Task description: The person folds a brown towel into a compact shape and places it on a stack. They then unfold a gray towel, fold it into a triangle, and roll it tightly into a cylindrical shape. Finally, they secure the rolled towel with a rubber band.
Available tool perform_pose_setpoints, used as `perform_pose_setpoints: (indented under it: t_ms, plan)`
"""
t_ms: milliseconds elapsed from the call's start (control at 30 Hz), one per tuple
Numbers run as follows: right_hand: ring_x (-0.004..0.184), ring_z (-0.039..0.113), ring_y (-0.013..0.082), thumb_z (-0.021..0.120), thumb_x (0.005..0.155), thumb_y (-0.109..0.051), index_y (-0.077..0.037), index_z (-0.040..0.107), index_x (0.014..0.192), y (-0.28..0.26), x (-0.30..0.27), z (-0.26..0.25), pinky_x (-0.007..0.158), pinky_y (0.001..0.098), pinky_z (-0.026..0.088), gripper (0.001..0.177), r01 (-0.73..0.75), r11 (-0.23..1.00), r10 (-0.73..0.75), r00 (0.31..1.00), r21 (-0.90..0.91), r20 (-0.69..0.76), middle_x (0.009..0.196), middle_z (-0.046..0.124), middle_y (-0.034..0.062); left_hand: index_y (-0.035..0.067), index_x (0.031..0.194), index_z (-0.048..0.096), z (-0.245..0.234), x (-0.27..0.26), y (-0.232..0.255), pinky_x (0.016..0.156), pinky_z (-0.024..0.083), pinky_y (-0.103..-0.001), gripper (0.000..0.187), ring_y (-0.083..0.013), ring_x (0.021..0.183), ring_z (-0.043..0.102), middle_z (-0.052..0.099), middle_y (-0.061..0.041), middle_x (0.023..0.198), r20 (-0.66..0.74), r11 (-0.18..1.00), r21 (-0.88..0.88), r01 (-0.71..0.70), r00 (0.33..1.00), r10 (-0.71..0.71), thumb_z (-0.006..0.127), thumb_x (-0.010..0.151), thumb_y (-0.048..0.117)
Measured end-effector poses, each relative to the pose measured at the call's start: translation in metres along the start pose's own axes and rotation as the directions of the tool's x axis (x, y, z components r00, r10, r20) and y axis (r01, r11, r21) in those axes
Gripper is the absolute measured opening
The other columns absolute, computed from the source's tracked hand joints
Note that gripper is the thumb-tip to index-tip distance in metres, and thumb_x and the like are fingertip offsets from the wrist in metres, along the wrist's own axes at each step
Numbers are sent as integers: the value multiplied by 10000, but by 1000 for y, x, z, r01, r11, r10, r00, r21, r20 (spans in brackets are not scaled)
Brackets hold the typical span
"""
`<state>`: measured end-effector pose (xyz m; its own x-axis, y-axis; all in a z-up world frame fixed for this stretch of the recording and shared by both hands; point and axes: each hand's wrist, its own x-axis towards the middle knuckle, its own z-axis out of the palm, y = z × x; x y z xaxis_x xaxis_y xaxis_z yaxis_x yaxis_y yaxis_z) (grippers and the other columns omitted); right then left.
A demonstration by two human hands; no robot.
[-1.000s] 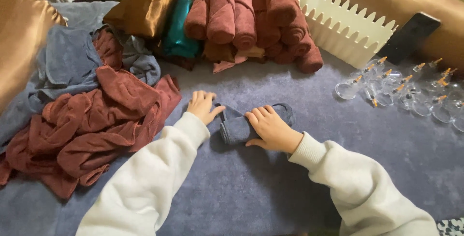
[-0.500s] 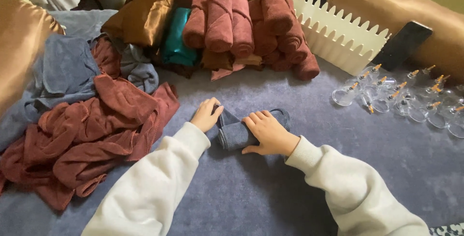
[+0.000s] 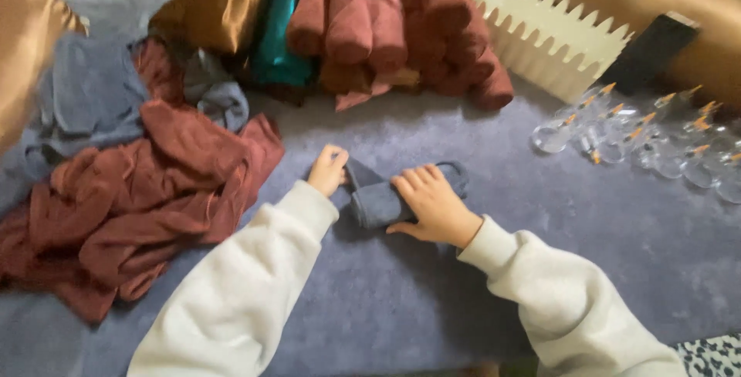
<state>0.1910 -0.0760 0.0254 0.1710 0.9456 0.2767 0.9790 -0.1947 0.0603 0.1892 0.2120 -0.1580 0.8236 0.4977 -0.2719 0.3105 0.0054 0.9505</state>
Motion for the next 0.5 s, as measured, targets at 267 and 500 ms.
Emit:
perform_pose_setpoints:
  t_ms: [267,500]
  plan:
    - [1037,685,346,787,700,-735,-10,576,1049,-22,-17,10,1085,536,414,832,-87,994,94,990,70,-107,931,659,185,94,1241,571,-4,0,4,611,685,-323,303,-262,672,750,662,-220,798,31,995,-60,-74,997,75,622,1025,301]
    - [839,667,261,736,693,-796,-159,652,1281,-34,-12,0,909,428,492,871,-90,996,89,994,-10,-69,850,612,64,63,1264,567,-4,-4,7,664,695,-355,343,-338,750,774,672,-341,895,42,994,-98,-42,998,46,624,1024,302]
